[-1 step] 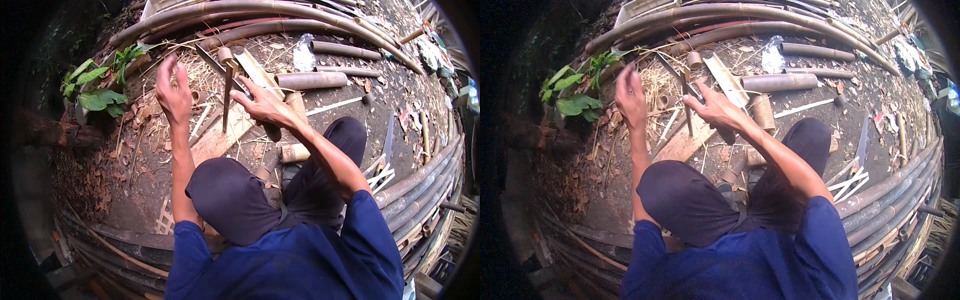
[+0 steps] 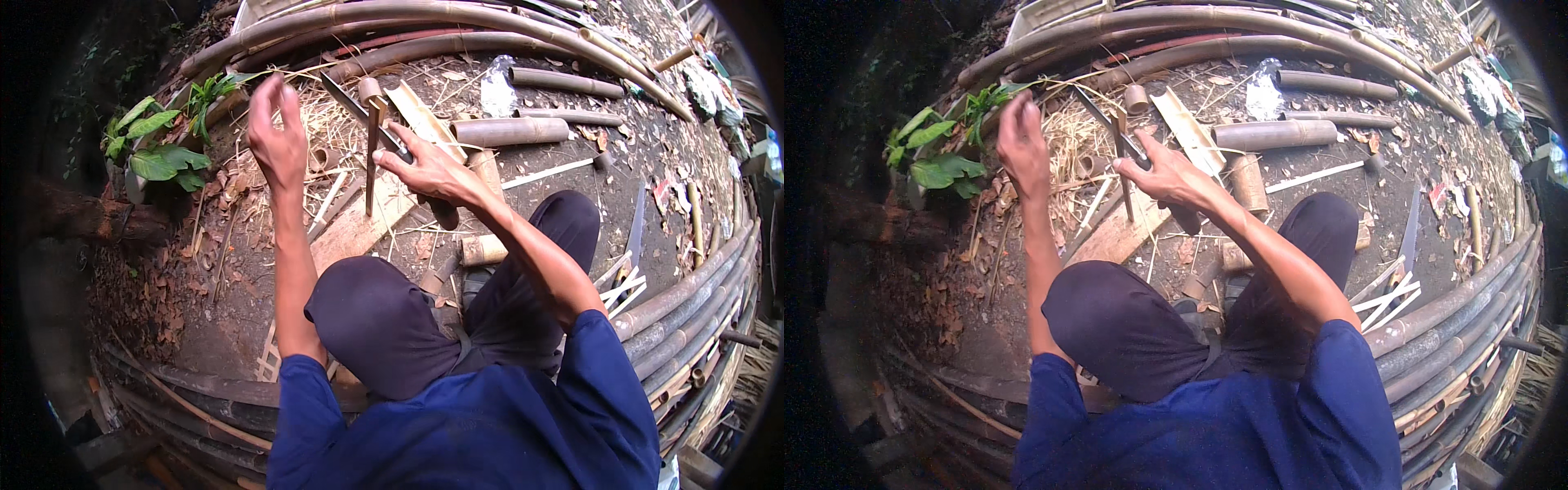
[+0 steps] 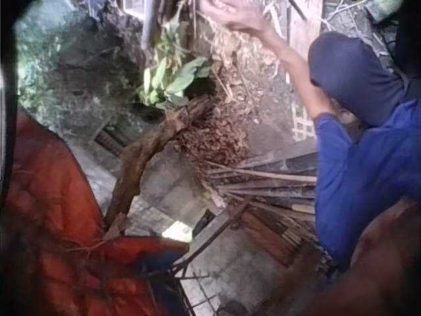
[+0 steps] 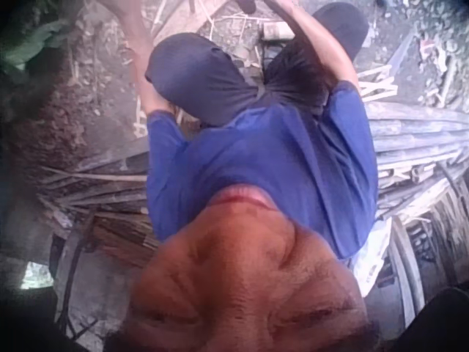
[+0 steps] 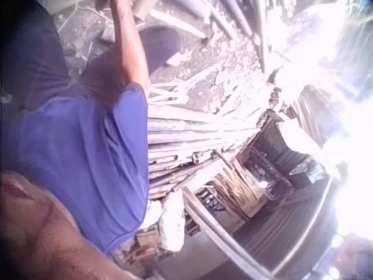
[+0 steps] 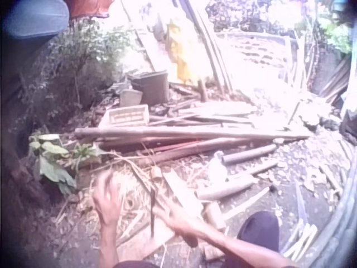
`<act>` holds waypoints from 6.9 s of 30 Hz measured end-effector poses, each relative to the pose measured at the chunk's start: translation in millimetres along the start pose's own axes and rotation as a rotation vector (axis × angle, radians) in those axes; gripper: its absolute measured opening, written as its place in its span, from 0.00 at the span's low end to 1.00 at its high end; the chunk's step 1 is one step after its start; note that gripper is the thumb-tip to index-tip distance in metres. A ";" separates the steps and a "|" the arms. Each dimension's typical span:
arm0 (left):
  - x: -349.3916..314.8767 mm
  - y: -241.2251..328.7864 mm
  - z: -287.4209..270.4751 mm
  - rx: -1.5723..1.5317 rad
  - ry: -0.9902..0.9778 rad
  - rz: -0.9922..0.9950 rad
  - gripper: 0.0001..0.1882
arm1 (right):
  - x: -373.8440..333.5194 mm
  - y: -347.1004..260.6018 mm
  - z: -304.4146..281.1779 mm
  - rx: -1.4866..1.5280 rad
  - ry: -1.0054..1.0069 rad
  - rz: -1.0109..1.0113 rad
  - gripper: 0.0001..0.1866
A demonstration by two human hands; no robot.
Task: The person sits on the ground and uses a machete to split bamboo strips into thinner pieces. They repeatedly strike the bamboo against a wooden block to separate the layers and then set the finished strips aside.
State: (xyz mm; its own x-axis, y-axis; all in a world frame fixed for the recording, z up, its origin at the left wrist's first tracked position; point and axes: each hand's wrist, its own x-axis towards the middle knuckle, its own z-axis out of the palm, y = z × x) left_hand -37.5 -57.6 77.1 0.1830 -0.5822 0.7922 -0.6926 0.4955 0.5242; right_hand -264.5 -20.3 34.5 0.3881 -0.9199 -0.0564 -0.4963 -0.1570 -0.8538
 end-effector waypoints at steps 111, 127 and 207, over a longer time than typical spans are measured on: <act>-124.9 22.6 -116.2 -0.023 -0.048 -0.744 0.22 | -43.9 -8.3 71.8 0.215 0.419 -0.270 0.12; -112.8 40.8 -95.8 0.170 -0.146 -0.766 0.24 | -65.4 57.3 160.5 0.007 -0.041 0.050 0.18; -18.6 -31.5 90.3 -0.621 -0.626 -0.732 0.32 | 24.5 156.4 69.0 -0.306 -0.325 -0.079 0.20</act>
State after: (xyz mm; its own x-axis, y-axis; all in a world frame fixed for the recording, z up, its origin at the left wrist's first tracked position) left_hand -82.1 -120.5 17.6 -0.0996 -0.9946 0.0302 -0.0673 0.0370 0.9970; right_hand -279.0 -42.6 -136.1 0.6336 -0.7477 -0.1985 -0.6429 -0.3662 -0.6727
